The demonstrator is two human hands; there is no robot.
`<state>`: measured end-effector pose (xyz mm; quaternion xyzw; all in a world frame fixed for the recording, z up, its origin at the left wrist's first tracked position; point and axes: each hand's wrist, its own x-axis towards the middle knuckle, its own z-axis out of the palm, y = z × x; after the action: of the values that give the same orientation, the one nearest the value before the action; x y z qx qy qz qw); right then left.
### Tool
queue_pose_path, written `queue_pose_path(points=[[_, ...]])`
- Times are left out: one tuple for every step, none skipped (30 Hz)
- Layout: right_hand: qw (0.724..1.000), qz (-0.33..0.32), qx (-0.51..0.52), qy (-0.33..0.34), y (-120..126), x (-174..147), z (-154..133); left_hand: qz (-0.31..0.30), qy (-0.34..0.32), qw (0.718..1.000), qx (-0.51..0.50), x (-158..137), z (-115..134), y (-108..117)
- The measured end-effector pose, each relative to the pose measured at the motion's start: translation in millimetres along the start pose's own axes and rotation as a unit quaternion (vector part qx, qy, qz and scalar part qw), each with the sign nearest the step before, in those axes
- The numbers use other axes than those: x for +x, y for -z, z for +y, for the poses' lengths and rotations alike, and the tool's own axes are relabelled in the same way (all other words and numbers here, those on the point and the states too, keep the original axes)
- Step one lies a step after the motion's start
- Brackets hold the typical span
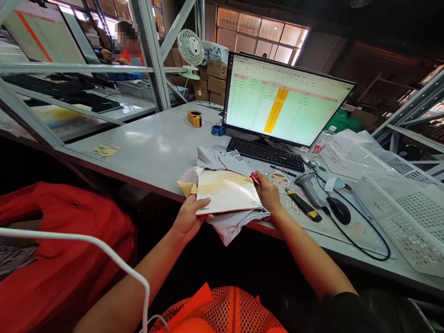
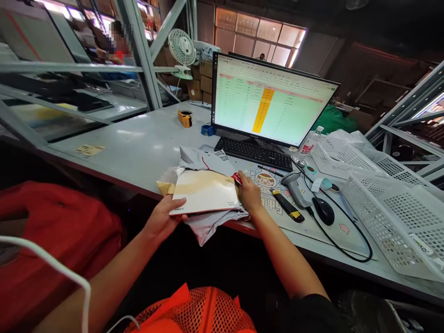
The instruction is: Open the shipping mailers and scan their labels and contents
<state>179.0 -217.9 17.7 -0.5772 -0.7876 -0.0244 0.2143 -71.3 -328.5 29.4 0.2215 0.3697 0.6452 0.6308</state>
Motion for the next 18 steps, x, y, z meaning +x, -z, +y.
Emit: queue_pose_path(points=[[1.0, -0.003, -0.012, 0.007, 1, -3, -1, -0.001, -0.012, 1.0, 0.006, 1, 1, -1], [1.0, -0.007, -0.023, 0.015, 3, -6, -2, 0.001, -0.028, 1.0, 0.004, 3, 2, -3], [0.999, -0.011, -0.032, 0.022, 5, -9, -2, 0.009, -0.043, 0.999, -0.006, 4, 4, -5], [0.999, -0.014, -0.038, 0.028, 6, -10, -2, 0.019, -0.05, 0.998, -0.024, 5, 4, -7], [0.999, -0.014, -0.041, 0.029, 7, -10, -1, 0.029, -0.046, 0.998, -0.042, 5, 4, -9], [0.999, -0.009, -0.039, 0.027, 9, -8, 1, 0.034, -0.035, 0.997, -0.057, 4, 3, -11], [0.999, 0.0, -0.035, 0.021, 11, -5, 5, 0.033, -0.019, 0.997, -0.066, 1, 2, -10], [0.999, 0.014, -0.027, 0.013, 14, 1, 11, 0.02, 0.0, 0.998, -0.064, -2, 1, -8], [0.999, 0.032, -0.015, 0.001, 19, 8, 17, -0.007, 0.022, 0.998, -0.051, -6, 0, -3], [0.999, 0.051, -0.002, -0.014, 24, 17, 25, -0.049, 0.047, 0.997, -0.028, -11, 1, 4], [0.997, 0.071, 0.013, -0.035, 31, 26, 33, -0.102, 0.075, 0.992, 0.002, -17, 3, 13], [0.994, 0.09, 0.028, -0.058, 39, 35, 40, -0.162, 0.108, 0.98, 0.037, -23, 8, 24], [0.99, 0.108, 0.041, -0.079, 46, 44, 48, -0.22, 0.143, 0.962, 0.071, -30, 14, 36], [0.986, 0.125, 0.053, -0.097, 54, 52, 54, -0.27, 0.177, 0.941, 0.103, -36, 22, 49], [0.982, 0.139, 0.065, -0.11, 60, 59, 60, -0.305, 0.205, 0.921, 0.128, -43, 31, 61], [0.979, 0.15, 0.076, -0.115, 66, 63, 64, -0.319, 0.218, 0.911, 0.144, -48, 41, 73], [0.977, 0.156, 0.087, -0.115, 69, 67, 68, -0.311, 0.215, 0.914, 0.148, -53, 53, 83], [0.976, 0.157, 0.1, -0.112, 71, 68, 71, -0.286, 0.195, 0.926, 0.149, -56, 64, 91]])
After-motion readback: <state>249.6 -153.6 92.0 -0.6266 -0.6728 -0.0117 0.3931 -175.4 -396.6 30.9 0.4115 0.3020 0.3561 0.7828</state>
